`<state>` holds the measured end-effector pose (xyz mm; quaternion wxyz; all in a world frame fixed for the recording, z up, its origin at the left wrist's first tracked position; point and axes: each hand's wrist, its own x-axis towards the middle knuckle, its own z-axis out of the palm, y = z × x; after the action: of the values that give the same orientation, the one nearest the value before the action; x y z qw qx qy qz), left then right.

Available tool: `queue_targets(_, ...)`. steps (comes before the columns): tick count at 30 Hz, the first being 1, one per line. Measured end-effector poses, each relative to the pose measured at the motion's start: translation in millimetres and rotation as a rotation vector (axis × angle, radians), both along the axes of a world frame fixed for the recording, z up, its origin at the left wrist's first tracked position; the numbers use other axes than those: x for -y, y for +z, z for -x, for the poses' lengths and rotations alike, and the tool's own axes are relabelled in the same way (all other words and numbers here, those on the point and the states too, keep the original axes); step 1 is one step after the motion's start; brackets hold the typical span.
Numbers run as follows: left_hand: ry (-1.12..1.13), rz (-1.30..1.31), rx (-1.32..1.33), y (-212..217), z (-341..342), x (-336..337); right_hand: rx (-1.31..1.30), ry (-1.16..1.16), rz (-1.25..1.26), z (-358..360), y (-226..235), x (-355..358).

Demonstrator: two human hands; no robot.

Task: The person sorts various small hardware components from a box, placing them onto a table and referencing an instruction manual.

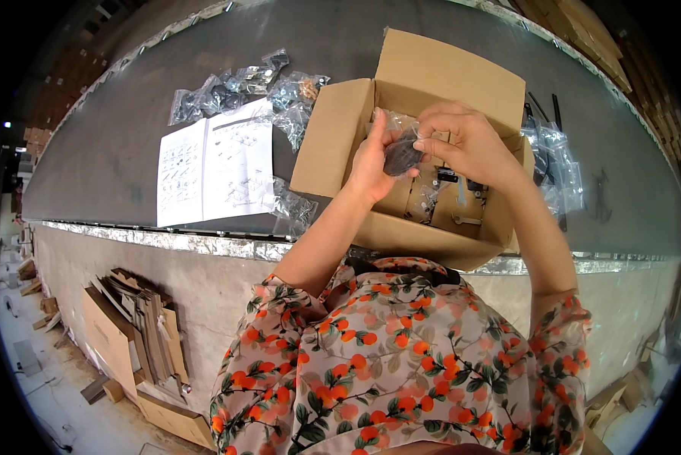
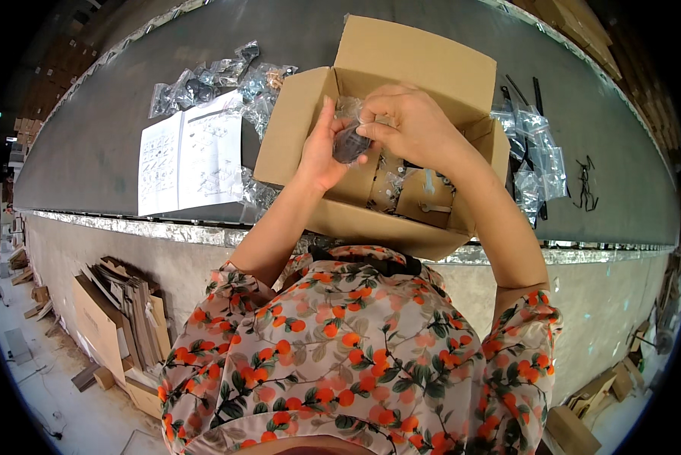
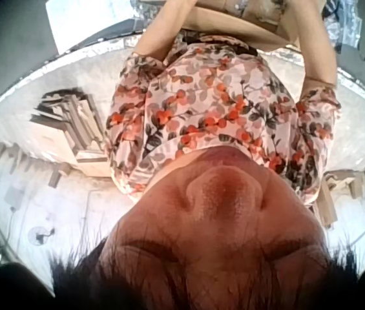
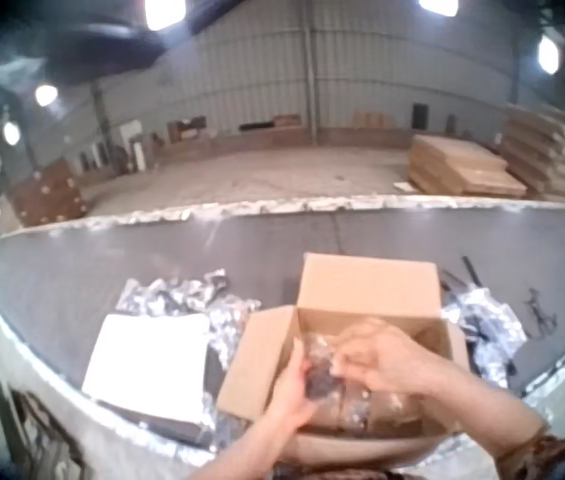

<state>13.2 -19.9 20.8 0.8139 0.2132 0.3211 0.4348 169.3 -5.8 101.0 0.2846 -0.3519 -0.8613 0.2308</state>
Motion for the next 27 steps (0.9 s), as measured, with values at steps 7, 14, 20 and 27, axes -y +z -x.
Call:
queue_targets(7,0.109,0.031,0.080,1,-14,1,-0.040,-0.188,0.283,8,-1,14)
queue_targets(14,0.009,-0.051,0.083,0,-8,-2,0.036,-0.133,0.114,4,11,11)
queue_targets(20,-0.052,-0.253,0.106,-1,-4,13,-0.039,-0.212,0.196,-6,3,13)
queue_targets(27,-0.019,-0.260,0.028,-4,3,21,-0.595,-0.276,0.690,-23,-24,34)
